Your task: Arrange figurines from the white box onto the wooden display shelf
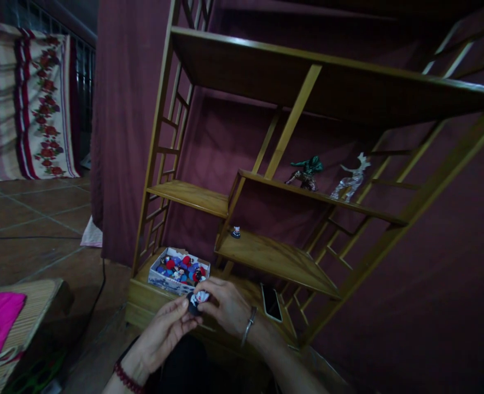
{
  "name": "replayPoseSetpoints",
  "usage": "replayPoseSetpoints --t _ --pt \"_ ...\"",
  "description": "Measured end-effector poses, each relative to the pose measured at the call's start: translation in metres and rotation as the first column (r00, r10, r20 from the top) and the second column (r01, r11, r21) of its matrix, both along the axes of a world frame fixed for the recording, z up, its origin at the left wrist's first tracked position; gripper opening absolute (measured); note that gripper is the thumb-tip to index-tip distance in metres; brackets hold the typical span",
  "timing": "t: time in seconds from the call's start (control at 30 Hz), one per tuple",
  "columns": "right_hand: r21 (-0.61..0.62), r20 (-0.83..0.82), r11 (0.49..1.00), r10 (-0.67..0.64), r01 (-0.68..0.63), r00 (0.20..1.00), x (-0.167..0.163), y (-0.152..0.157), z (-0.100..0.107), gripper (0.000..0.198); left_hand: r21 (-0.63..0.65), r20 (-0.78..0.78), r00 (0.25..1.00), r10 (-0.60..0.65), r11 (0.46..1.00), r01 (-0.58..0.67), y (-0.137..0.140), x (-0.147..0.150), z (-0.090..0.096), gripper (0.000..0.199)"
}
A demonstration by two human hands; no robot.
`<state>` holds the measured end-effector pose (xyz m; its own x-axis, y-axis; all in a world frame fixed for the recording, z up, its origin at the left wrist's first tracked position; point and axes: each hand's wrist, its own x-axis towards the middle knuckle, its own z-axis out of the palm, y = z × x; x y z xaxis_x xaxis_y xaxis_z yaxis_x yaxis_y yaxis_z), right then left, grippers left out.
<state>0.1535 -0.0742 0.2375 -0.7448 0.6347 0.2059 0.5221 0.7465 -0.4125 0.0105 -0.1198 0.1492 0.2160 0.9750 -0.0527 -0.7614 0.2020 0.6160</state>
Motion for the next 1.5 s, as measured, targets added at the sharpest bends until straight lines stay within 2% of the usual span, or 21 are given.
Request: replayPoseSetpoints --t 0.27,0.5,0.7,1.03,1.13,1.33,1.5 --pt "0.053 0.064 0.998 0.023 -0.026 0.998 -0.009 -0.008 -0.002 0.015 0.025 -0.012 1.0 0.003 1.0 -0.002 -0.009 -0.007 0.001 0.014" --pt "0.143 0.112 0.99 -0.011 -0.005 0.994 -0.008 -0.011 -0.004 0.013 0.059 -0.02 0.999 0.027 0.998 -0.026 -0.013 -0.001 0.004 0.017" --pt "0.17 0.145 0.984 -0.075 0.049 0.987 -0.003 -0.014 -0.007 0.011 0.055 -0.063 0.997 0.05 0.997 -0.046 -0.015 0.004 0.007 0.021" --pt "0.049 0.085 0.991 -0.128 0.124 0.988 0.012 -0.014 -0.026 0.012 0.034 -0.125 0.992 0.001 0.999 0.003 -0.012 0.015 0.001 0.022" --pt "0.035 0.059 0.992 -0.121 0.119 0.991 0.016 -0.014 -0.029 0.012 -0.011 -0.161 0.987 -0.015 1.0 0.013 -0.012 0.017 0.0 0.022" --pt "0.005 0.011 0.994 -0.11 0.11 0.994 0.026 -0.019 -0.024 0.023 -0.028 -0.131 0.99 -0.043 0.999 0.039 -0.018 0.023 0.0 0.021" --pt "0.04 0.035 0.997 -0.07 0.068 0.997 0.033 -0.031 -0.016 0.029 -0.007 -0.132 0.989 -0.067 0.998 0.067 -0.028 0.026 0.004 0.022"
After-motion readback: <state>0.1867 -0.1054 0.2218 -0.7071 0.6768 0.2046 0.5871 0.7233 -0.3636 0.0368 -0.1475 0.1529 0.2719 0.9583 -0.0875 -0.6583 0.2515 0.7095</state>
